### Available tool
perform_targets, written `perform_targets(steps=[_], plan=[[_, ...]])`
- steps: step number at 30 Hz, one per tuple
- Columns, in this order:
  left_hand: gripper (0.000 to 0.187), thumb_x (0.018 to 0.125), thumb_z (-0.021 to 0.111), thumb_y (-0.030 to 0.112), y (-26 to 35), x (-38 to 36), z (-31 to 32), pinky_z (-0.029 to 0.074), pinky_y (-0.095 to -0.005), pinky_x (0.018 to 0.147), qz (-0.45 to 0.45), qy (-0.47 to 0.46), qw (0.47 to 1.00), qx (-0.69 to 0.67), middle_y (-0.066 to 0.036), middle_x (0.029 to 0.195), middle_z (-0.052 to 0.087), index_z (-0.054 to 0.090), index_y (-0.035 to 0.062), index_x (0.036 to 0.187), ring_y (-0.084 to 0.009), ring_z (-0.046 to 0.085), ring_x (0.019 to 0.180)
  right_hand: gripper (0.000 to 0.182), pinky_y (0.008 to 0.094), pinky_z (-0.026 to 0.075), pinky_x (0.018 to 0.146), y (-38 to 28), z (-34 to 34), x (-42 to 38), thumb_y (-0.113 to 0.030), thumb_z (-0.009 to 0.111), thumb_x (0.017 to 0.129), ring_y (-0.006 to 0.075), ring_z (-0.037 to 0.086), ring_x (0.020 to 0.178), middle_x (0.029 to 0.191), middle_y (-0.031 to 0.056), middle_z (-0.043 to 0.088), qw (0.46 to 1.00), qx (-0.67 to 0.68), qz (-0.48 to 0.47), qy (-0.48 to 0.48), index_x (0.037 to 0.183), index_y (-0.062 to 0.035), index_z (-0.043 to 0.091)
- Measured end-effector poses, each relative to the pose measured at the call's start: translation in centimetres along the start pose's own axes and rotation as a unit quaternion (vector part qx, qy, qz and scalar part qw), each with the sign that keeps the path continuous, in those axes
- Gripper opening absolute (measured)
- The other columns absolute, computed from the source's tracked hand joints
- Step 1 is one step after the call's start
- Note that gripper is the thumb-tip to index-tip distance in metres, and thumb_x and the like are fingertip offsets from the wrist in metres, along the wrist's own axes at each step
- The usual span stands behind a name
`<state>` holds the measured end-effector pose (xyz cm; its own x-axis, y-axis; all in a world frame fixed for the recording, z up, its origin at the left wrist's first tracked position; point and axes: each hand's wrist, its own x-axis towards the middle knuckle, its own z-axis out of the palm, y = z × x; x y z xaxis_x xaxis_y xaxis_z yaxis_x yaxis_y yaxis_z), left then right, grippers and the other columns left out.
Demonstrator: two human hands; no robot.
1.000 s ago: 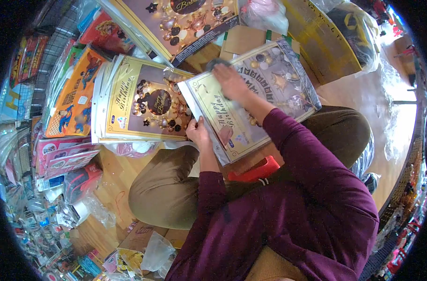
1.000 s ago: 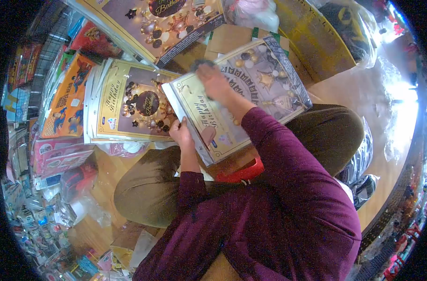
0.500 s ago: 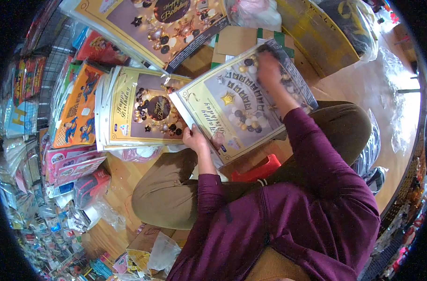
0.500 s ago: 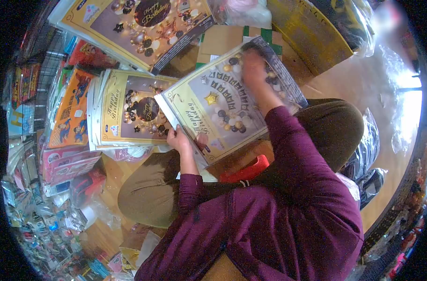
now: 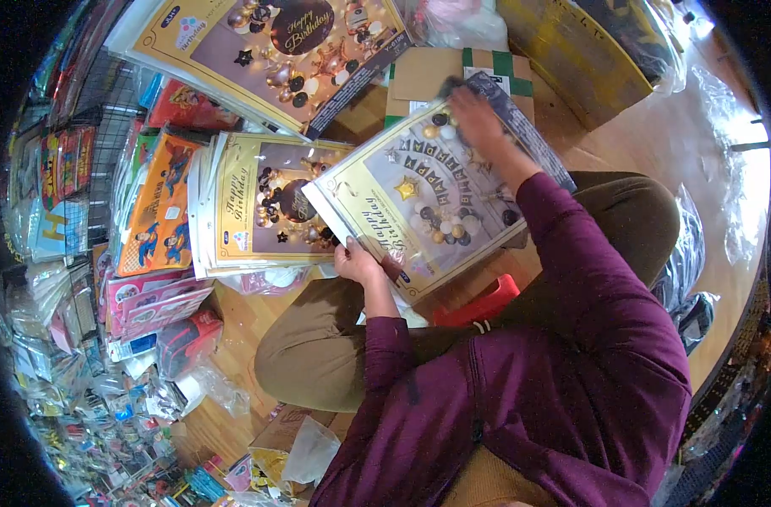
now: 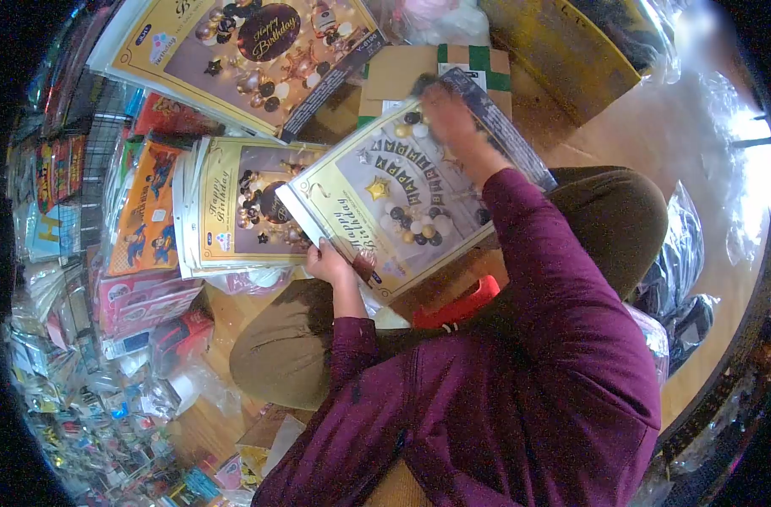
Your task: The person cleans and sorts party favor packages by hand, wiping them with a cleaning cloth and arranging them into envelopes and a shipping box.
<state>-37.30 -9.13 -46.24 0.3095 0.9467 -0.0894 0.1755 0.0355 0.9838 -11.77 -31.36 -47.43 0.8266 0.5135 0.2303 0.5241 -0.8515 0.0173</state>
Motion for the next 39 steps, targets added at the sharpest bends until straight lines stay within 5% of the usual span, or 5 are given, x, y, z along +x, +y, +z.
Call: perform_targets(steps=[15, 22, 28, 36, 39], plan=[[0.011, 0.083, 0.049, 0.000, 0.4, -0.5, 0.5, 0.042, -0.0323, 0.070, -0.042, 0.015, 0.999, 0.000, -0.013, 0.080, 0.057, 0.055, -0.0094, 0.084, -0.0208, 0.054, 0.074, 0.042, 0.0438, 0.028, 0.100, -7.9, -2.3, -7.1, -0.005, 0.042, 0.076, 0.0275, 0.038, 0.121, 0.129, 0.0154, 0.042, 0.987, 0.156, 0.015, 0.020, 0.117, -0.0022, 0.049], [0.050, 0.077, 0.054, 0.002, 5.1, -2.8, 1.8, 0.024, -0.0524, 0.093, 0.367, -0.003, 0.867, 0.337, -0.024, 0.124, 0.038, 0.035, 0.0003, 0.123, -0.0412, 0.035, 0.113, 0.045, 0.0433, 0.028, 0.100, -10.2, -4.4, -9.7, -0.001, 0.045, 0.073, 0.0278, 0.037, 0.122, 0.129, 0.0161, 0.043, 0.976, 0.211, -0.053, 0.022, 0.118, -0.0012, 0.049], [0.053, 0.075, 0.054, 0.006, 2.9, -3.6, 5.3, 0.021, -0.0500, 0.101, 0.376, -0.259, 0.814, 0.359, -0.022, 0.127, 0.037, 0.035, 0.0007, 0.124, -0.0394, 0.031, 0.121, 0.044, 0.0440, 0.028, 0.100, -10.0, -4.5, -10.0, -0.001, 0.045, 0.073, 0.0276, 0.038, 0.122, 0.129, 0.0146, 0.043, 0.973, 0.219, -0.066, 0.012, 0.117, -0.0012, 0.049], [0.039, 0.073, 0.062, 0.015, 6.1, 7.0, 11.5, 0.034, -0.0445, 0.093, 0.290, -0.328, 0.787, 0.435, -0.017, 0.105, 0.058, 0.055, 0.0019, 0.109, -0.0322, 0.052, 0.102, 0.043, 0.0445, 0.029, 0.100, -9.9, -4.9, -10.7, -0.001, 0.046, 0.072, 0.0275, 0.039, 0.121, 0.127, 0.0139, 0.044, 0.969, 0.231, -0.079, 0.028, 0.114, -0.0025, 0.050], [0.025, 0.071, 0.069, 0.022, 6.2, 9.6, 12.5, 0.045, -0.0303, 0.063, 0.158, -0.505, 0.797, 0.291, -0.013, 0.074, 0.064, 0.065, -0.0015, 0.080, -0.0205, 0.059, 0.066, 0.042, 0.0448, 0.029, 0.100, -9.7, -4.8, -10.8, -0.001, 0.046, 0.072, 0.0276, 0.039, 0.120, 0.127, 0.0136, 0.044, 0.968, 0.234, -0.079, 0.041, 0.113, -0.0027, 0.051]])
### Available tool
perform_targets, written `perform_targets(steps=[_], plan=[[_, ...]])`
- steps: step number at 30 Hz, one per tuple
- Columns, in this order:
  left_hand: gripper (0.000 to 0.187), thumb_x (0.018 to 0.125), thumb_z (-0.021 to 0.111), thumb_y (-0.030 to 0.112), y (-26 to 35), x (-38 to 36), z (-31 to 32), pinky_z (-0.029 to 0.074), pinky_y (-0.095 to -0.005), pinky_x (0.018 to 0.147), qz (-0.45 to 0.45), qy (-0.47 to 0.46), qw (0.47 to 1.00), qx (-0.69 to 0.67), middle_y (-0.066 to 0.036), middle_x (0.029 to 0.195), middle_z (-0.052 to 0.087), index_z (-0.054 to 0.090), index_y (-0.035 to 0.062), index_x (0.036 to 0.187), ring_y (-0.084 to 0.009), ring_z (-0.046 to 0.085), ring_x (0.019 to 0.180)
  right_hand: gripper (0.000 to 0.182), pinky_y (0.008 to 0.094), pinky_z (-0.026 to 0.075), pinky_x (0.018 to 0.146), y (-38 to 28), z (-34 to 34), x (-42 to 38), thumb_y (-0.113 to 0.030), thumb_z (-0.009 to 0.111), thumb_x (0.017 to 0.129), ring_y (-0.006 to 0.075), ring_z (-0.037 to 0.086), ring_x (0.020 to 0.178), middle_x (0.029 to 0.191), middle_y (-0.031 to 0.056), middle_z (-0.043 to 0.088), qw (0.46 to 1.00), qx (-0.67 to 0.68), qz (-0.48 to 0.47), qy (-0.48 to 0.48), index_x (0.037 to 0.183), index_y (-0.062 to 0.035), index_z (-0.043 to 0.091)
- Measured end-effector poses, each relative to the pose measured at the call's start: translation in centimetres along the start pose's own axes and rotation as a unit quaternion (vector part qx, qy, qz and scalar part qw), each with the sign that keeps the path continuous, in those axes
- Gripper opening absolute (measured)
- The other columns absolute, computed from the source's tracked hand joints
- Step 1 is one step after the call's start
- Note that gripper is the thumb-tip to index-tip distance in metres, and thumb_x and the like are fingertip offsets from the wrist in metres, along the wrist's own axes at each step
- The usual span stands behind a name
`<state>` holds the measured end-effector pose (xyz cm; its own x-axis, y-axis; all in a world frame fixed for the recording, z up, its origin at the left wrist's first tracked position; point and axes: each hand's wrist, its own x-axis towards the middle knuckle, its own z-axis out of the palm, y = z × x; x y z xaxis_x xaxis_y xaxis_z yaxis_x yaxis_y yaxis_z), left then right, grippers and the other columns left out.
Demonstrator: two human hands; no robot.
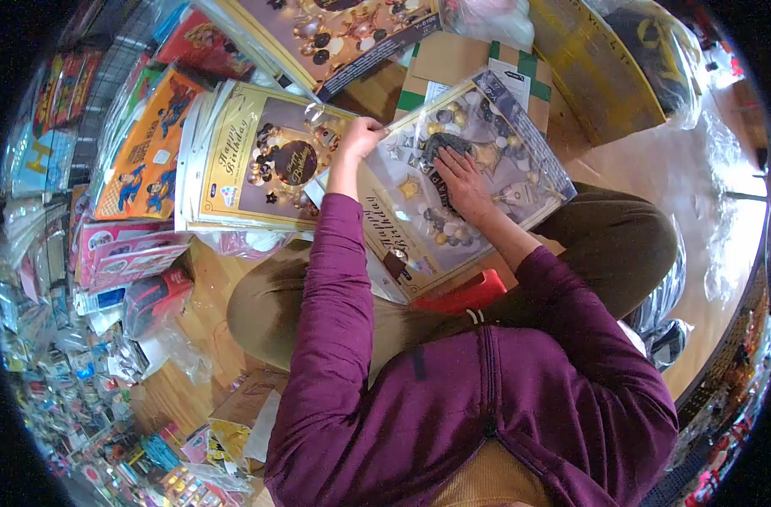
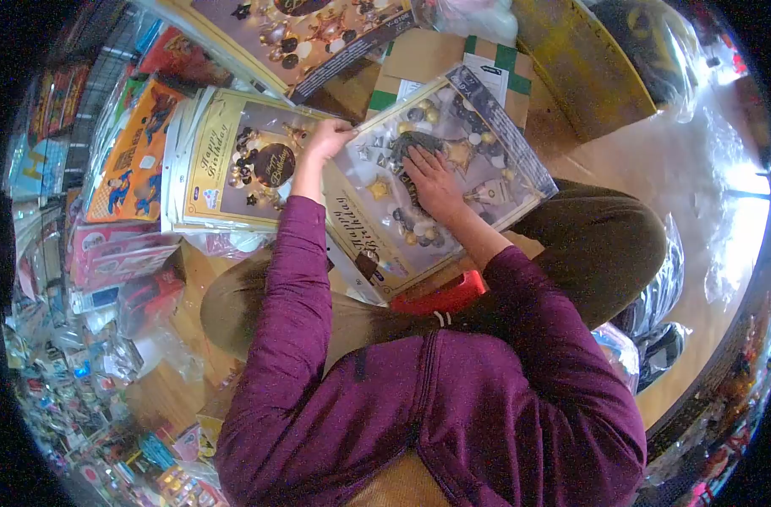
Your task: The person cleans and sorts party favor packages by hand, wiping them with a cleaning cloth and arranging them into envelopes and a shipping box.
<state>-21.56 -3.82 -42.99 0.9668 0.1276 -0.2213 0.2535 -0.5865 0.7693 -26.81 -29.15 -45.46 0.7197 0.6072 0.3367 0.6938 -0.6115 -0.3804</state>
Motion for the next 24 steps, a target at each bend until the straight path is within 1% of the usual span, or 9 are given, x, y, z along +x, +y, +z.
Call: perform_targets(steps=[1, 3, 4, 6, 9, 14, 17, 20, 24], plan=[[0.021, 0.072, 0.069, 0.016, 1.0, -0.1, -0.8, 0.043, -0.0281, 0.065, -0.034, -0.055, 0.997, -0.034, -0.008, 0.076, 0.065, 0.065, -0.0006, 0.083, -0.0133, 0.056, 0.068, 0.041, 0.0450, 0.029, 0.100, 0.0, -0.1, 0.0, -0.002, 0.045, 0.072, 0.0277, 0.039, 0.119, 0.127, 0.0135, 0.044, 1.000, -0.001, -0.008, 0.005, 0.113, -0.0026, 0.051], [0.014, 0.074, 0.067, 0.010, 1.4, 0.2, -1.7, 0.042, -0.0252, 0.065, -0.048, -0.122, 0.986, -0.107, -0.003, 0.075, 0.064, 0.065, 0.0001, 0.084, -0.0095, 0.054, 0.068, 0.042, 0.0444, 0.029, 0.100, 0.1, 0.1, -0.2, -0.001, 0.048, 0.072, 0.0273, 0.039, 0.120, 0.128, 0.0124, 0.043, 1.000, 0.002, 0.000, 0.007, 0.114, -0.0032, 0.050], [0.014, 0.074, 0.067, 0.010, 1.1, 0.6, -1.9, 0.042, -0.0252, 0.065, -0.050, -0.130, 0.985, -0.100, -0.003, 0.075, 0.064, 0.065, 0.0001, 0.084, -0.0095, 0.054, 0.068, 0.043, 0.0438, 0.029, 0.100, 0.1, 0.1, -0.2, -0.001, 0.051, 0.073, 0.0269, 0.039, 0.120, 0.129, 0.0114, 0.042, 1.000, 0.002, -0.003, 0.007, 0.116, -0.0037, 0.050], [0.017, 0.077, 0.063, 0.007, 0.5, 1.2, -2.2, 0.042, -0.0222, 0.067, -0.060, -0.223, 0.952, -0.200, -0.001, 0.082, 0.063, 0.063, 0.0001, 0.092, -0.0085, 0.055, 0.071, 0.043, 0.0437, 0.029, 0.100, 0.1, 0.0, -0.3, -0.002, 0.051, 0.073, 0.0269, 0.039, 0.120, 0.130, 0.0112, 0.041, 1.000, 0.009, 0.004, 0.009, 0.116, -0.0038, 0.049], [0.015, 0.078, 0.061, 0.005, 1.5, 0.7, -2.6, 0.042, -0.0211, 0.067, -0.084, -0.245, 0.931, -0.257, 0.000, 0.082, 0.062, 0.062, 0.0013, 0.093, -0.0074, 0.055, 0.073, 0.043, 0.0436, 0.029, 0.100, 0.0, -0.4, -0.2, -0.005, 0.050, 0.074, 0.0268, 0.039, 0.120, 0.131, 0.0110, 0.040, 1.000, 0.015, 0.007, 0.013, 0.117, -0.0039, 0.048], [0.014, 0.079, 0.060, 0.007, 2.4, 0.3, -3.0, 0.044, -0.0227, 0.069, -0.100, -0.255, 0.923, -0.270, 0.000, 0.083, 0.062, 0.062, 0.0024, 0.092, -0.0078, 0.055, 0.076, 0.042, 0.0441, 0.029, 0.100, 0.2, -0.3, -0.3, -0.007, 0.047, 0.075, 0.0270, 0.039, 0.120, 0.130, 0.0119, 0.041, 1.000, 0.004, 0.004, 0.013, 0.117, -0.0034, 0.048], [0.009, 0.078, 0.061, 0.006, 2.8, 0.4, -3.1, 0.042, -0.0215, 0.067, -0.122, -0.248, 0.922, -0.272, 0.001, 0.079, 0.061, 0.062, 0.0013, 0.086, -0.0075, 0.053, 0.070, 0.040, 0.0457, 0.029, 0.100, 0.3, -0.1, -0.3, -0.008, 0.045, 0.076, 0.0274, 0.038, 0.120, 0.130, 0.0132, 0.041, 1.000, 0.016, 0.002, 0.022, 0.115, -0.0032, 0.048], [0.011, 0.078, 0.061, 0.006, 2.6, 0.7, -3.1, 0.043, -0.0224, 0.067, -0.114, -0.275, 0.914, -0.277, 0.000, 0.080, 0.061, 0.061, 0.0009, 0.088, -0.0079, 0.054, 0.071, 0.039, 0.0455, 0.028, 0.100, 0.4, 0.2, -0.4, -0.010, 0.045, 0.077, 0.0271, 0.038, 0.121, 0.130, 0.0132, 0.041, 1.000, 0.009, 0.004, 0.014, 0.115, -0.0034, 0.048], [0.017, 0.079, 0.062, 0.008, 2.8, 0.8, -3.1, 0.047, -0.0244, 0.068, -0.126, -0.259, 0.914, -0.286, -0.002, 0.084, 0.062, 0.060, 0.0008, 0.095, -0.0094, 0.057, 0.075, 0.038, 0.0451, 0.028, 0.100, 0.4, 0.1, -0.5, -0.010, 0.045, 0.078, 0.0274, 0.038, 0.120, 0.129, 0.0138, 0.041, 1.000, 0.015, -0.003, 0.026, 0.115, -0.0028, 0.049]])
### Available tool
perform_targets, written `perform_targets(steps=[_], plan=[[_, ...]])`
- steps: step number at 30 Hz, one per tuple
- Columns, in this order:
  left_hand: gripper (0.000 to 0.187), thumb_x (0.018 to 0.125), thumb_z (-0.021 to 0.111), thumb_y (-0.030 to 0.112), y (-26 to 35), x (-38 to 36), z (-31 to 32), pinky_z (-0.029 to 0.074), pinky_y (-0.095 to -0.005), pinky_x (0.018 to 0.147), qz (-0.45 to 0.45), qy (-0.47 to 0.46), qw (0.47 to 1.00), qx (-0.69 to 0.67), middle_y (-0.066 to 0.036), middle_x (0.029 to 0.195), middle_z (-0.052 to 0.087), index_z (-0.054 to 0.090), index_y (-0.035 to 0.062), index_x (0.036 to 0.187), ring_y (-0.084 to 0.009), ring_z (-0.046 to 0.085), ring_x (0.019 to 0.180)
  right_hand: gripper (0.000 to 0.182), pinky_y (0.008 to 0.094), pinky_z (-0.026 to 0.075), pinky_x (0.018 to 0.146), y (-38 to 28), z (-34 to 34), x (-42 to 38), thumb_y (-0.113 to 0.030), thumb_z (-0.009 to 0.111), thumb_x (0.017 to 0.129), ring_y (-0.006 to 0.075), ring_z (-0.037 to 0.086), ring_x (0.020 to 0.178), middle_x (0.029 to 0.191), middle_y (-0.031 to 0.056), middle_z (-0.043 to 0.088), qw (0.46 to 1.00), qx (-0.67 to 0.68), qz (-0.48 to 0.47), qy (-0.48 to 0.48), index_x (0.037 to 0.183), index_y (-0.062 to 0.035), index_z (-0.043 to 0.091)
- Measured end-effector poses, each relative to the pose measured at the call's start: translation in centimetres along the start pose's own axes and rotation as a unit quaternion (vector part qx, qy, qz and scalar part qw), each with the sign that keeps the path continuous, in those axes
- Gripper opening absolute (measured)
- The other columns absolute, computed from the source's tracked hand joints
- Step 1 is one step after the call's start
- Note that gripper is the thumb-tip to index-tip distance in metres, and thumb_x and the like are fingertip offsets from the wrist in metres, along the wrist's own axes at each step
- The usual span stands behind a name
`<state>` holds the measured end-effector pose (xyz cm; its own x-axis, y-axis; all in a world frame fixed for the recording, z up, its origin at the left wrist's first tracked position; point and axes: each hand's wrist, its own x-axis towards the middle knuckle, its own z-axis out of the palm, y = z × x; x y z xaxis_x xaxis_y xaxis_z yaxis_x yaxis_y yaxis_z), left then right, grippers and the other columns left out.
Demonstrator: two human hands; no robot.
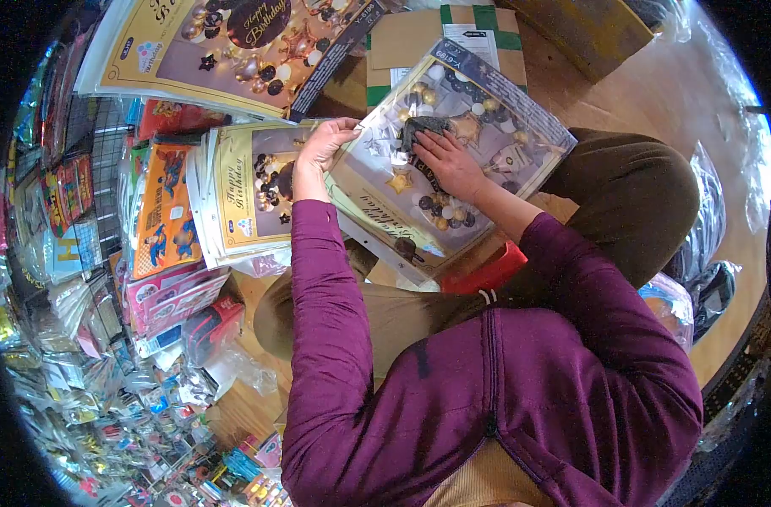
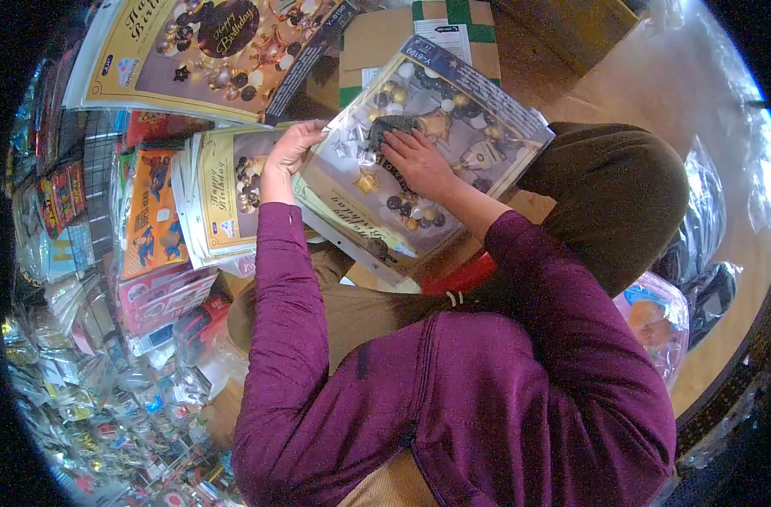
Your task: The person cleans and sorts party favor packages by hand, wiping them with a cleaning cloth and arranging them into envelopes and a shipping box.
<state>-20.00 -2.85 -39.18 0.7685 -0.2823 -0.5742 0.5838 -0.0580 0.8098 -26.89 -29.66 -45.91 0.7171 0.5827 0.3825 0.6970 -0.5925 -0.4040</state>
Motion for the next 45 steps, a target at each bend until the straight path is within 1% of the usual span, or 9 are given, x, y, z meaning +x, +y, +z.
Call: perform_targets(steps=[17, 26, 32, 34, 37, 41, 43, 44, 45], plan=[[0.017, 0.069, 0.069, 0.005, -0.4, 2.8, -0.4, 0.045, -0.0273, 0.061, -0.067, 0.104, 0.979, 0.164, -0.004, 0.074, 0.063, 0.064, 0.0022, 0.085, -0.0130, 0.056, 0.064, 0.036, 0.0449, 0.029, 0.099, -0.1, 0.0, 0.1, -0.010, 0.046, 0.076, 0.0279, 0.040, 0.118, 0.126, 0.0154, 0.044, 1.000, -0.001, -0.007, 0.006, 0.110, -0.0009, 0.051], [0.036, 0.068, 0.072, 0.018, -0.6, 2.3, 0.5, 0.047, -0.0271, 0.066, -0.016, 0.148, 0.895, 0.420, -0.010, 0.084, 0.065, 0.062, -0.0021, 0.095, -0.0178, 0.060, 0.070, 0.039, 0.0454, 0.029, 0.099, 0.1, 0.0, 0.0, -0.007, 0.048, 0.072, 0.0292, 0.040, 0.118, 0.124, 0.0158, 0.045, 1.000, -0.002, -0.011, 0.004, 0.110, -0.0004, 0.052], [0.040, 0.067, 0.073, 0.021, -3.8, -3.0, -4.0, 0.046, -0.0259, 0.069, -0.176, 0.114, 0.872, 0.442, -0.010, 0.087, 0.065, 0.062, -0.0010, 0.098, -0.0171, 0.061, 0.074, 0.038, 0.0462, 0.029, 0.100, 0.2, 0.3, 0.0, -0.006, 0.048, 0.073, 0.0282, 0.039, 0.119, 0.125, 0.0149, 0.045, 1.000, 0.024, -0.010, 0.013, 0.110, -0.0013, 0.052], [0.040, 0.064, 0.076, 0.018, -4.5, -4.9, -4.3, 0.045, -0.0299, 0.072, -0.132, 0.062, 0.928, 0.344, -0.011, 0.088, 0.065, 0.064, 0.0019, 0.099, -0.0181, 0.060, 0.076, 0.034, 0.0422, 0.033, 0.097, 0.2, 0.2, 0.1, -0.003, 0.049, 0.072, 0.0270, 0.043, 0.114, 0.120, 0.0129, 0.050, 0.998, 0.035, -0.003, 0.044, 0.105, -0.0017, 0.056], [0.038, 0.064, 0.076, 0.014, -1.7, -6.0, -2.2, 0.045, -0.0274, 0.069, -0.135, 0.116, 0.918, 0.354, -0.007, 0.083, 0.065, 0.065, 0.0020, 0.098, -0.0151, 0.059, 0.071, 0.032, 0.0379, 0.041, 0.088, 0.6, 0.1, 0.3, 0.003, 0.049, 0.070, 0.0280, 0.052, 0.103, 0.108, 0.0131, 0.057, 0.983, 0.145, 0.023, 0.108, 0.099, -0.0022, 0.059], [0.031, 0.066, 0.071, 0.005, 4.7, -7.0, -0.6, 0.045, -0.0251, 0.060, 0.057, 0.152, 0.930, 0.331, -0.003, 0.077, 0.065, 0.065, 0.0024, 0.096, -0.0092, 0.056, 0.064, 0.029, 0.0328, 0.044, 0.083, 1.2, -1.8, 2.0, 0.009, 0.048, 0.072, 0.0288, 0.057, 0.093, 0.099, 0.0137, 0.060, 0.943, 0.230, 0.145, 0.193, 0.095, -0.0012, 0.061], [0.031, 0.066, 0.070, 0.004, 10.3, -8.2, 1.5, 0.046, -0.0244, 0.059, 0.111, 0.153, 0.915, 0.355, -0.002, 0.076, 0.065, 0.065, 0.0032, 0.097, -0.0082, 0.056, 0.064, 0.025, 0.0291, 0.044, 0.078, 1.1, -5.5, 3.6, 0.007, 0.047, 0.076, 0.0259, 0.060, 0.087, 0.095, 0.0142, 0.061, 0.898, 0.253, 0.260, 0.251, 0.096, -0.0017, 0.061], [0.028, 0.067, 0.069, 0.003, 13.6, -9.4, 3.6, 0.046, -0.0247, 0.059, 0.148, 0.169, 0.894, 0.389, -0.003, 0.076, 0.065, 0.065, 0.0033, 0.095, -0.0085, 0.056, 0.064, 0.026, 0.0246, 0.044, 0.074, 1.8, -6.1, 4.1, 0.006, 0.047, 0.078, 0.0151, 0.059, 0.084, 0.090, 0.0098, 0.063, 0.882, 0.258, 0.247, 0.308, 0.098, -0.0039, 0.061], [0.026, 0.069, 0.068, 0.003, 16.5, -11.0, 6.0, 0.046, -0.0251, 0.059, 0.186, 0.183, 0.869, 0.421, -0.003, 0.076, 0.064, 0.065, 0.0033, 0.094, -0.0088, 0.057, 0.065, 0.026, 0.0246, 0.044, 0.074, 2.1, -7.4, 4.5, 0.006, 0.047, 0.078, 0.0151, 0.059, 0.084, 0.090, 0.0098, 0.063, 0.881, 0.256, 0.242, 0.314, 0.098, -0.0039, 0.061]])
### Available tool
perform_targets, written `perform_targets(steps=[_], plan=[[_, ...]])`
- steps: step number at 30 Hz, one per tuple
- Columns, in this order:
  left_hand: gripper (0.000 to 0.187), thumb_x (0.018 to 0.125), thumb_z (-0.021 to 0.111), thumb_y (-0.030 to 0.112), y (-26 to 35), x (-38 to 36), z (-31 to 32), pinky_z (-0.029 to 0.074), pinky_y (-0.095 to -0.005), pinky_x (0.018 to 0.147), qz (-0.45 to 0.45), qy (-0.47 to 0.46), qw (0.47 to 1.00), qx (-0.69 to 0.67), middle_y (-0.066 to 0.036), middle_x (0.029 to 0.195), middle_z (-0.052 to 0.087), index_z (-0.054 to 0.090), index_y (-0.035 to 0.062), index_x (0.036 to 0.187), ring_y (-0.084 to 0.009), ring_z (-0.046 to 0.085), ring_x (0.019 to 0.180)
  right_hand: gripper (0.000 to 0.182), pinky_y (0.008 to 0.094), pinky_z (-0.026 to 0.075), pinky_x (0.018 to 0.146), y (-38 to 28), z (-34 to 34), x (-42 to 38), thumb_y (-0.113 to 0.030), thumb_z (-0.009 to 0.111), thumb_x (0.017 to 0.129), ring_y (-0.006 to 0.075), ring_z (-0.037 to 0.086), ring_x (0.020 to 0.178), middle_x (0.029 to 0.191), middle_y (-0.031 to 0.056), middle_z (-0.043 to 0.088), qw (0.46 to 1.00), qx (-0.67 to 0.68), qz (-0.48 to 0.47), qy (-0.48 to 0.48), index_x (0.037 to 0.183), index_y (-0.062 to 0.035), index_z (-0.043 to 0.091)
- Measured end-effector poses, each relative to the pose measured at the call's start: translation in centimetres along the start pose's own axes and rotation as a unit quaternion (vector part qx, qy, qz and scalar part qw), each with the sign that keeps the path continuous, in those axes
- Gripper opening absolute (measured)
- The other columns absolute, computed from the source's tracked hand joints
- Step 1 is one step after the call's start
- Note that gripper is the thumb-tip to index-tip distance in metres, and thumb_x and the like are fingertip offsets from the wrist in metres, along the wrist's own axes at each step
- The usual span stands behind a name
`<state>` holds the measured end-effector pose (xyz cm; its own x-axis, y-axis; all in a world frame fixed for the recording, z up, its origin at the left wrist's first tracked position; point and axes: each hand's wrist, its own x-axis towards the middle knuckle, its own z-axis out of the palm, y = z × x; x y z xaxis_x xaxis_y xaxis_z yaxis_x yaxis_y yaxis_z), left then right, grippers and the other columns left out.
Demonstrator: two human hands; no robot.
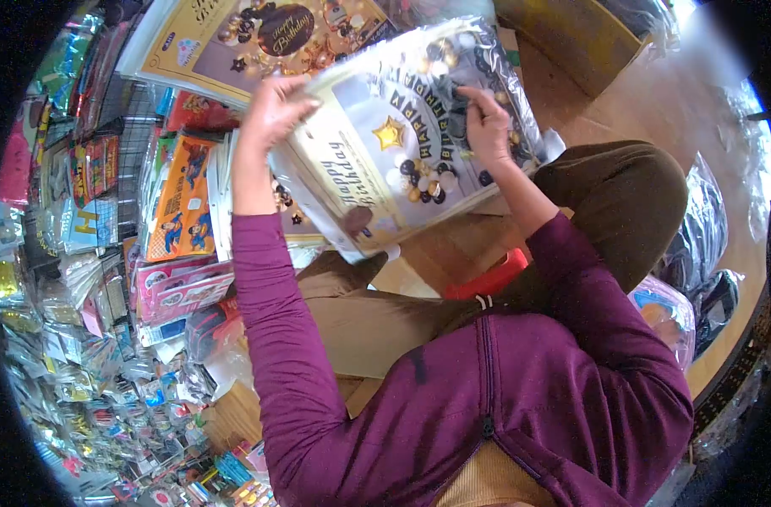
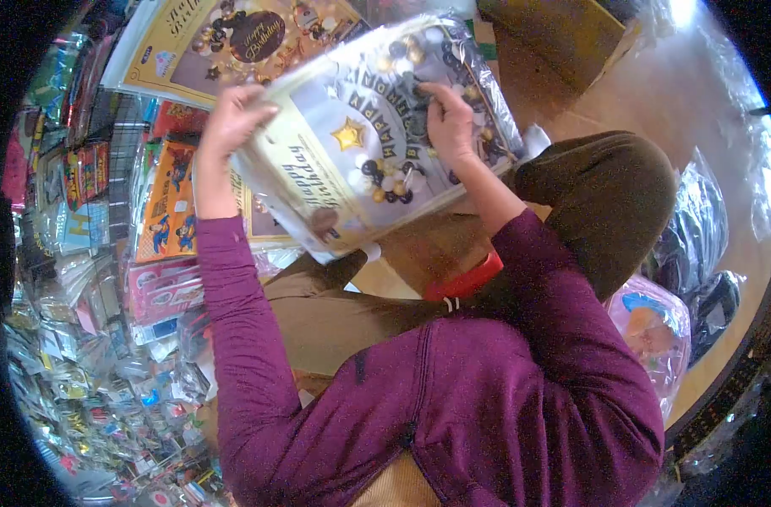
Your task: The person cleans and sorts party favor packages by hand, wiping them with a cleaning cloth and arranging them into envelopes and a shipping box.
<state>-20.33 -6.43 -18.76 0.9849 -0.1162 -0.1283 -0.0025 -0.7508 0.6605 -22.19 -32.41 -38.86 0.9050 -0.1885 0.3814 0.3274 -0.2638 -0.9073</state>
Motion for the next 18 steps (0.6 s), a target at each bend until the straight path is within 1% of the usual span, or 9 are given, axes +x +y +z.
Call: perform_targets(steps=[2, 4, 8, 10, 12, 14, 16, 17, 18], plan=[[0.021, 0.070, 0.066, 0.002, 6.0, -0.8, -2.5, 0.046, -0.0252, 0.058, 0.070, 0.060, 0.993, 0.076, -0.005, 0.076, 0.065, 0.063, -0.0004, 0.091, -0.0094, 0.057, 0.064, 0.026, 0.0214, 0.042, 0.074, -2.0, -2.0, 2.2, 0.006, 0.046, 0.080, 0.0078, 0.055, 0.083, 0.088, 0.0036, 0.062, 0.996, 0.066, 0.044, 0.042, 0.098, -0.0032, 0.061], [0.018, 0.071, 0.065, 0.003, 10.1, -2.3, -5.0, 0.045, -0.0250, 0.057, 0.180, 0.100, 0.968, 0.140, -0.009, 0.075, 0.065, 0.060, -0.0048, 0.087, -0.0106, 0.058, 0.062, 0.026, 0.0194, 0.041, 0.074, -2.2, -3.3, 4.0, 0.007, 0.044, 0.082, 0.0046, 0.051, 0.082, 0.087, -0.0008, 0.060, 0.984, 0.134, -0.001, 0.117, 0.099, -0.0017, 0.061], [0.018, 0.071, 0.065, 0.004, 14.7, -7.3, -5.8, 0.044, -0.0256, 0.056, 0.170, 0.203, 0.952, 0.155, -0.011, 0.072, 0.063, 0.059, -0.0058, 0.085, -0.0122, 0.058, 0.061, 0.024, 0.0202, 0.042, 0.074, -0.8, -5.4, 5.5, 0.006, 0.042, 0.083, 0.0087, 0.054, 0.080, 0.090, 0.0033, 0.060, 0.948, 0.256, 0.089, 0.166, 0.099, 0.0023, 0.060], [0.014, 0.071, 0.064, 0.003, 14.5, -8.9, -5.2, 0.044, -0.0268, 0.054, 0.205, 0.283, 0.905, 0.241, -0.011, 0.070, 0.062, 0.060, -0.0048, 0.083, -0.0165, 0.059, 0.058, 0.025, 0.0235, 0.046, 0.073, 1.4, -5.4, 5.5, 0.004, 0.042, 0.083, 0.0123, 0.057, 0.079, 0.090, 0.0075, 0.061, 0.924, 0.312, 0.142, 0.172, 0.101, 0.0027, 0.059], [0.018, 0.074, 0.064, 0.001, 13.1, -9.9, -4.1, 0.044, -0.0255, 0.063, 0.188, 0.282, 0.896, 0.286, -0.007, 0.078, 0.064, 0.061, -0.0012, 0.091, -0.0119, 0.058, 0.069, 0.025, 0.0273, 0.050, 0.070, 2.4, -5.5, 5.3, 0.005, 0.042, 0.082, 0.0157, 0.060, 0.078, 0.090, 0.0121, 0.061, 0.850, 0.438, 0.251, 0.154, 0.101, 0.0046, 0.058], [0.013, 0.065, 0.062, 0.003, 11.5, -10.5, -1.8, 0.037, -0.0323, 0.057, 0.276, 0.308, 0.788, 0.456, -0.006, 0.064, 0.051, 0.061, 0.0057, 0.078, -0.0198, 0.051, 0.061, 0.024, 0.0314, 0.051, 0.071, 4.2, -5.3, 5.1, 0.002, 0.046, 0.080, 0.0192, 0.061, 0.078, 0.089, 0.0149, 0.062, 0.831, 0.456, 0.270, 0.169, 0.101, 0.0064, 0.057], [0.012, 0.065, 0.059, 0.008, 8.8, -11.2, 2.7, 0.034, -0.0341, 0.058, 0.294, 0.275, 0.764, 0.504, -0.005, 0.064, 0.046, 0.059, 0.0091, 0.076, -0.0195, 0.047, 0.064, 0.023, 0.0343, 0.052, 0.065, 5.8, -5.6, 4.9, 0.002, 0.047, 0.078, 0.0213, 0.061, 0.069, 0.084, 0.0142, 0.062, 0.780, 0.495, 0.313, 0.220, 0.098, 0.0042, 0.058], [0.012, 0.066, 0.057, 0.010, 6.9, -11.4, 5.6, 0.036, -0.0341, 0.059, 0.301, 0.227, 0.796, 0.474, -0.004, 0.067, 0.049, 0.060, 0.0062, 0.077, -0.0202, 0.049, 0.066, 0.025, 0.0385, 0.052, 0.070, 10.8, -6.1, 4.9, -0.006, 0.046, 0.079, 0.0267, 0.061, 0.074, 0.087, 0.0171, 0.061, 0.786, 0.480, 0.294, 0.255, 0.097, 0.0065, 0.056], [0.011, 0.066, 0.056, 0.010, 5.3, -11.8, 8.7, 0.038, -0.0335, 0.061, 0.294, 0.179, 0.835, 0.430, -0.004, 0.067, 0.050, 0.059, 0.0053, 0.076, -0.0203, 0.050, 0.066, 0.029, 0.0414, 0.051, 0.073, 7.7, -7.9, 5.7, -0.013, 0.037, 0.082, 0.0294, 0.060, 0.077, 0.089, 0.0181, 0.061, 0.686, 0.551, 0.332, 0.339, 0.095, 0.0057, 0.055]])
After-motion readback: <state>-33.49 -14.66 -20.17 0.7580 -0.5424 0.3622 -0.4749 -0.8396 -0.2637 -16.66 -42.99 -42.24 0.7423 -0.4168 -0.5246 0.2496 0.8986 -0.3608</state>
